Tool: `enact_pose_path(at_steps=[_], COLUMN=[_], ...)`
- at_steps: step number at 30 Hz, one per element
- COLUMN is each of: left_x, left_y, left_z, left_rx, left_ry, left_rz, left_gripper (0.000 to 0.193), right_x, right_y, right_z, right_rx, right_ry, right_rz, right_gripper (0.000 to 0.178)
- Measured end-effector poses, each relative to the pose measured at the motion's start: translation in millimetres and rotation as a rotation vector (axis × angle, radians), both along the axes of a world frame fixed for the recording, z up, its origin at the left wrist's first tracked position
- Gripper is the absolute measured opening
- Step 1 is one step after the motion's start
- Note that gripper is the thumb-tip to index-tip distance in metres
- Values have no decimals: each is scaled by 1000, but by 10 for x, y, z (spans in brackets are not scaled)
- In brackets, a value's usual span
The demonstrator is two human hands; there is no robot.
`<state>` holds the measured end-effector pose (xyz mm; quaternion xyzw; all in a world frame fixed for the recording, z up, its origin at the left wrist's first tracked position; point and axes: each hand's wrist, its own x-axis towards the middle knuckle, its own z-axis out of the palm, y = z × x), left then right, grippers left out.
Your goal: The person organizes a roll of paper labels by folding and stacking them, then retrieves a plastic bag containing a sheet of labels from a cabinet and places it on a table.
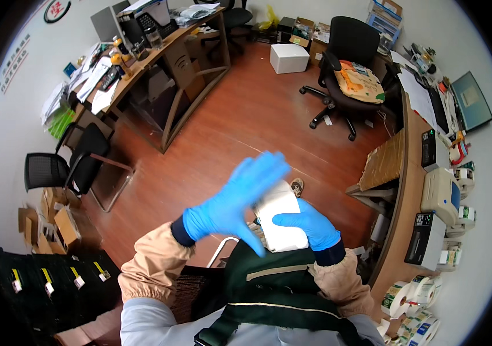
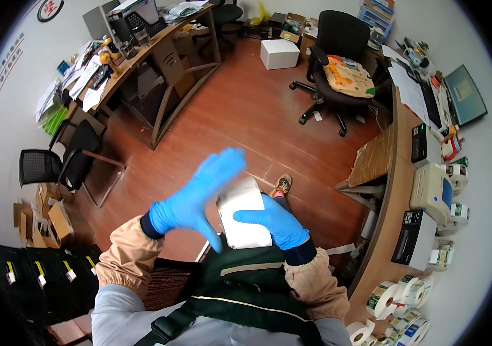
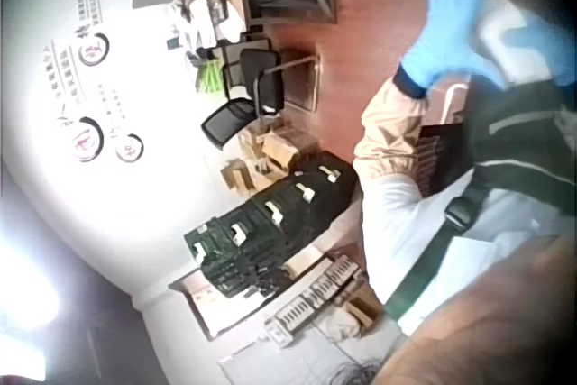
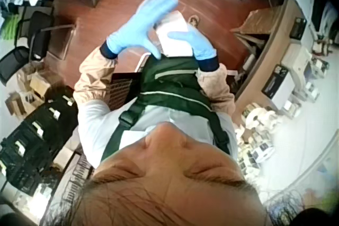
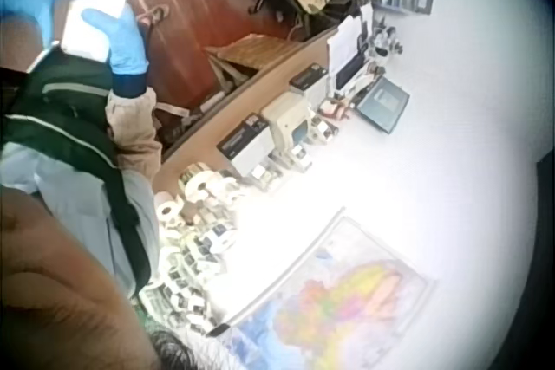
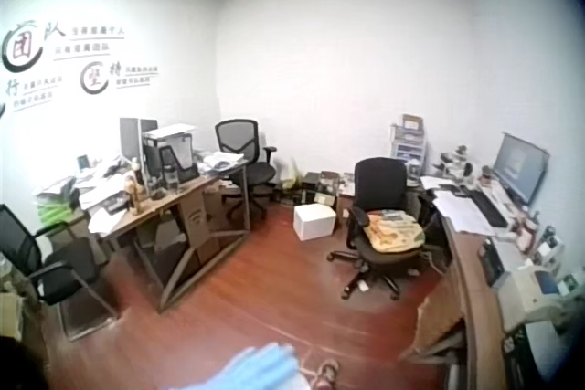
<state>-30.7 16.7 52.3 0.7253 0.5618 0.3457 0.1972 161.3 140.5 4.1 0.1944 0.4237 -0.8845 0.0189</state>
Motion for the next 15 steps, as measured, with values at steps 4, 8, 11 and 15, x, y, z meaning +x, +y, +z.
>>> enact_pose_path(at_steps=[4,8,11,15], left_x=[283,313,295,366], left_y=[-3,-29,-18,-51], left_z=[-163,-321,-399,-417], left_rx=[26,31,24,-262], left_ry=[265,1,-279,-1042], left_rz=[-108,-113,-105,13], left_gripper=[116,103,100,99], right_x=[35,116,239,257], right_y=[-38,-112,-77,-207], right_z=[7,-45,-315,-56], right_rx=[149,-155,-471,-587], right_ry=[-50,-27,-8,161], right_rz=[132,36,-155,-255], right_gripper=[46,43,47,56])
